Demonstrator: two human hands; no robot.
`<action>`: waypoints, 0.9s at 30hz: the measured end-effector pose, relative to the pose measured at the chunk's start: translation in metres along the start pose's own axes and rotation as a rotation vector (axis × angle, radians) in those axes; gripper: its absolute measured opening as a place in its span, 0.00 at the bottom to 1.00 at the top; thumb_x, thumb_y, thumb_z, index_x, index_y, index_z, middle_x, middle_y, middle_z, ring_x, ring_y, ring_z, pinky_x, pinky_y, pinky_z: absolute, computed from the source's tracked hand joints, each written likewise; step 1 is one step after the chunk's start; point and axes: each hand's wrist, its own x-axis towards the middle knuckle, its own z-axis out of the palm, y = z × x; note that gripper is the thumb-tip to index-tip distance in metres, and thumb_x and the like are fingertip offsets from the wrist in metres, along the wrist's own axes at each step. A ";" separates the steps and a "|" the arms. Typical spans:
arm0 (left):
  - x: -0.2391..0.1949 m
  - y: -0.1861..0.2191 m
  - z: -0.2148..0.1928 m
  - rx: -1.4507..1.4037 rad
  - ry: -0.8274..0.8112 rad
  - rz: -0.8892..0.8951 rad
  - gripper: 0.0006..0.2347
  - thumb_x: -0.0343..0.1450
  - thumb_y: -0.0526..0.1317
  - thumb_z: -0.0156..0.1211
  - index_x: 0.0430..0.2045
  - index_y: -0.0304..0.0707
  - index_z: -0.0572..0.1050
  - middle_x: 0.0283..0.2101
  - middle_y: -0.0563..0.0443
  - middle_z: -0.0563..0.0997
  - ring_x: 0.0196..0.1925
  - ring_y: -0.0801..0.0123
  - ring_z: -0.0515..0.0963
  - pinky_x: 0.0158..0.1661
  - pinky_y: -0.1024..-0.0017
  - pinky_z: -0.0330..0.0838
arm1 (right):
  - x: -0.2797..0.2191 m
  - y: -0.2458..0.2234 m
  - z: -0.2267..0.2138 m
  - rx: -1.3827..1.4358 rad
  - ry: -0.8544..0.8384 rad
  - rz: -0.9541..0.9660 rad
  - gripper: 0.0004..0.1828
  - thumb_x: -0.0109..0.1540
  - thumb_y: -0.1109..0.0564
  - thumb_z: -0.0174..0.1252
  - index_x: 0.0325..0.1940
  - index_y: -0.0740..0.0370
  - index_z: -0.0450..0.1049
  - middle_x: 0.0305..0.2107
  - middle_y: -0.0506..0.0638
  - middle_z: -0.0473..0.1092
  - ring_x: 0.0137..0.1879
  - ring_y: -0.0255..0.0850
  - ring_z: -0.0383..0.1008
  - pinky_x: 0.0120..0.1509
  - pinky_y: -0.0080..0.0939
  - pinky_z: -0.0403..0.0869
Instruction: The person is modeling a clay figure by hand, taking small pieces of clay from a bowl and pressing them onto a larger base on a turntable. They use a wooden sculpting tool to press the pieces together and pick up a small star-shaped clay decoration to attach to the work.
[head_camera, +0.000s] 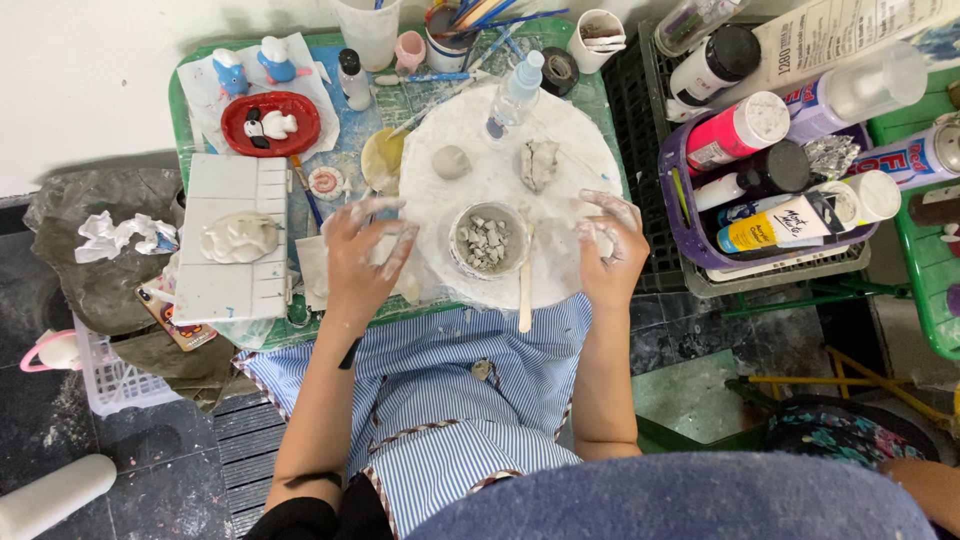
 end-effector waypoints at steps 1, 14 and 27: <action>-0.005 0.001 -0.003 -0.013 0.002 -0.008 0.05 0.68 0.36 0.71 0.33 0.41 0.82 0.52 0.54 0.81 0.56 0.58 0.76 0.62 0.57 0.60 | -0.003 0.004 0.002 -0.010 -0.008 0.022 0.08 0.60 0.67 0.58 0.40 0.61 0.79 0.52 0.52 0.77 0.65 0.48 0.73 0.72 0.50 0.70; 0.004 0.042 0.003 -0.046 -0.060 0.140 0.09 0.65 0.35 0.70 0.37 0.39 0.80 0.51 0.50 0.81 0.56 0.54 0.76 0.58 0.57 0.66 | -0.025 -0.014 -0.004 0.121 -0.068 0.041 0.08 0.58 0.68 0.61 0.40 0.62 0.78 0.53 0.54 0.76 0.65 0.48 0.73 0.71 0.49 0.72; 0.170 0.082 0.011 -0.114 -0.197 0.251 0.13 0.68 0.38 0.69 0.46 0.43 0.79 0.54 0.49 0.78 0.59 0.53 0.73 0.60 0.56 0.63 | 0.200 0.092 -0.004 -0.266 -0.069 0.087 0.10 0.65 0.57 0.62 0.49 0.62 0.77 0.44 0.57 0.77 0.51 0.52 0.78 0.56 0.47 0.75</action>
